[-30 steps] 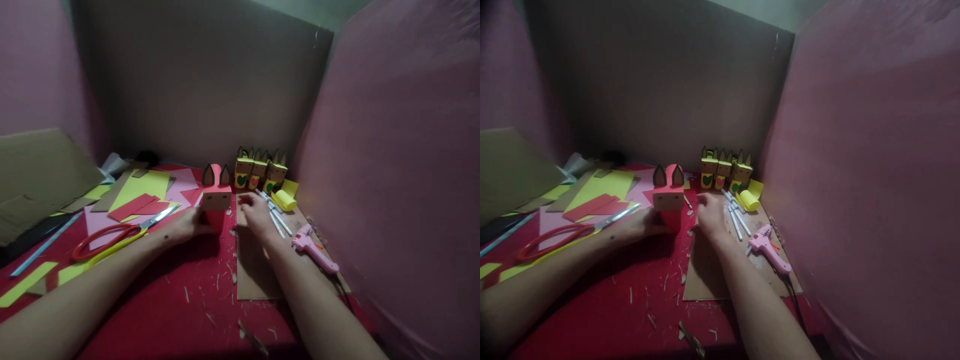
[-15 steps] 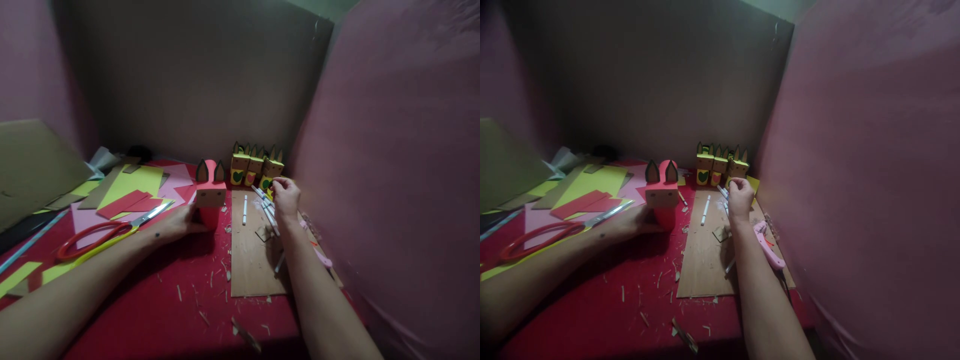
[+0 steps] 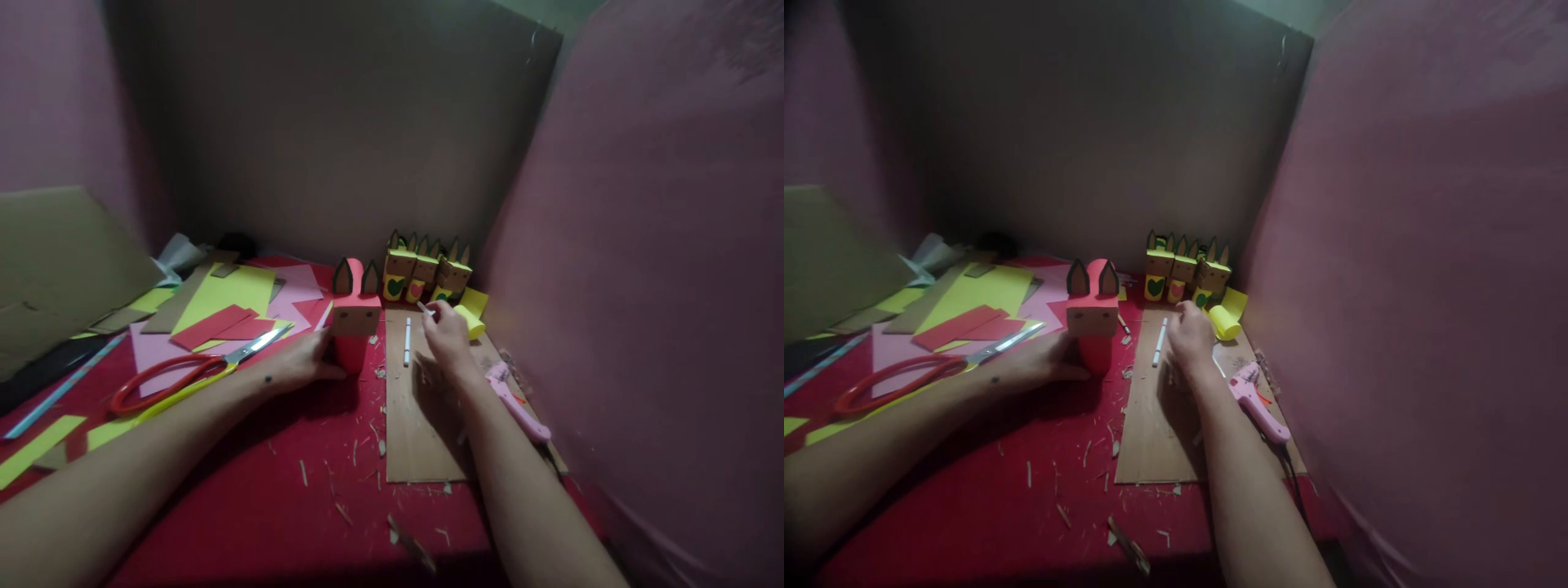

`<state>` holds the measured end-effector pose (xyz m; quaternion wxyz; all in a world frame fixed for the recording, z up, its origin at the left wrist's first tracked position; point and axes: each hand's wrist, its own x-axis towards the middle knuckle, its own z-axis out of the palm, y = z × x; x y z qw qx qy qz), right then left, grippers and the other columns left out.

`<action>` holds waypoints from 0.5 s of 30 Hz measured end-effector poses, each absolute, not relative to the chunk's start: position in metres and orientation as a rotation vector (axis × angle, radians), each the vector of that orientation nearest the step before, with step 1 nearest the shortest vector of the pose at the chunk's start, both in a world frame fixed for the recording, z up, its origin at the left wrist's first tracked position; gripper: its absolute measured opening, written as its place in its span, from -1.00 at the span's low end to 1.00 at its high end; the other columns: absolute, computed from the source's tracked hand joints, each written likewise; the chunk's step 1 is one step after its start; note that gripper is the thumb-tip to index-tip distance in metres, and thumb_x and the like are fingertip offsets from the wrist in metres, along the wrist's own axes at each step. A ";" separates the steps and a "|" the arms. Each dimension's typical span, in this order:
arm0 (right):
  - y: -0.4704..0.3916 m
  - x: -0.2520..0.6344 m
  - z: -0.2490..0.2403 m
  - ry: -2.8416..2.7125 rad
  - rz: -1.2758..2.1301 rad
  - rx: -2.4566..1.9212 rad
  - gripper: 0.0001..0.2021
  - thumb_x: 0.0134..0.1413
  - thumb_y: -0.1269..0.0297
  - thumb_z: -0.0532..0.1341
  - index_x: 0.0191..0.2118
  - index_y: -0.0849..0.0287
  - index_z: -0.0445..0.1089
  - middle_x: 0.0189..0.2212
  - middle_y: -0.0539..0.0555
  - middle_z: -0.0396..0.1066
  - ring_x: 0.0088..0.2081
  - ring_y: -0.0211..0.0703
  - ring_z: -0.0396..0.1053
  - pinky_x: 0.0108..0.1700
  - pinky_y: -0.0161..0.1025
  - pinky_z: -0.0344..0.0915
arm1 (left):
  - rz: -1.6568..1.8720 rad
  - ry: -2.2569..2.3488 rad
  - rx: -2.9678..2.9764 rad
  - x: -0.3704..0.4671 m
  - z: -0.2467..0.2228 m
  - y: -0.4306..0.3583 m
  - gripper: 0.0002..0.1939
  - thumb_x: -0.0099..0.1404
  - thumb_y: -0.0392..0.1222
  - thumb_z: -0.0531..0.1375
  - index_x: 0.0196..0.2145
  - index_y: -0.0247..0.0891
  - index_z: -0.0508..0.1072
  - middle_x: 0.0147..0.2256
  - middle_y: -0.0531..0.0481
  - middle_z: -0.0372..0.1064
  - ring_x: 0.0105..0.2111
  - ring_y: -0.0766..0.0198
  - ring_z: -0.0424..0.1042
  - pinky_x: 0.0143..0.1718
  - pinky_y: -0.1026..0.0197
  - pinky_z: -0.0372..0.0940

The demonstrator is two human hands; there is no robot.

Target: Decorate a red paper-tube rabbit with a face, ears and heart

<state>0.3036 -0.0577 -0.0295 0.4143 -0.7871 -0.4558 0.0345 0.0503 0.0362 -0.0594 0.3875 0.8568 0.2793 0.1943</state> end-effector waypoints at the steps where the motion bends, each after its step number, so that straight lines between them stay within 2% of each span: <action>1: -0.061 0.308 -0.023 -1.127 0.045 -1.995 -0.62 0.37 0.13 0.31 0.19 0.16 0.42 0.17 0.18 0.48 0.08 0.03 0.53 0.09 0.10 0.54 | 0.486 0.705 2.188 0.050 -0.059 0.036 -0.30 0.04 -0.12 0.42 0.15 -0.26 0.44 -0.03 -0.17 0.63 -0.04 -0.19 0.55 -0.05 -0.03 0.39; 6: -0.080 0.339 0.004 -0.972 -0.104 -2.191 -0.62 0.37 0.13 0.31 0.20 0.15 0.42 0.18 0.18 0.47 0.08 0.04 0.53 0.09 0.09 0.54 | 0.468 0.697 2.221 0.048 -0.062 0.041 -0.24 0.07 -0.13 0.40 0.23 -0.27 0.37 0.03 -0.21 0.58 0.01 -0.24 0.51 0.00 -0.09 0.36; 9: -0.085 0.349 0.007 -0.950 -0.088 -2.356 -0.63 0.38 0.13 0.30 0.19 0.13 0.43 0.18 0.18 0.47 0.08 0.03 0.52 0.10 0.08 0.54 | 0.464 0.693 2.233 0.046 -0.064 0.044 -0.21 0.06 -0.15 0.39 0.25 -0.29 0.34 0.02 -0.23 0.57 -0.01 -0.24 0.51 -0.04 -0.06 0.36; 15: -0.089 0.346 0.004 -1.117 0.082 -2.629 -0.64 0.37 0.13 0.31 0.19 0.11 0.43 0.18 0.17 0.47 0.09 0.03 0.52 0.10 0.07 0.54 | 0.490 0.656 2.243 0.046 -0.066 0.045 -0.34 0.03 -0.16 0.37 0.12 -0.24 0.43 0.00 -0.19 0.56 0.00 -0.20 0.49 -0.02 -0.06 0.37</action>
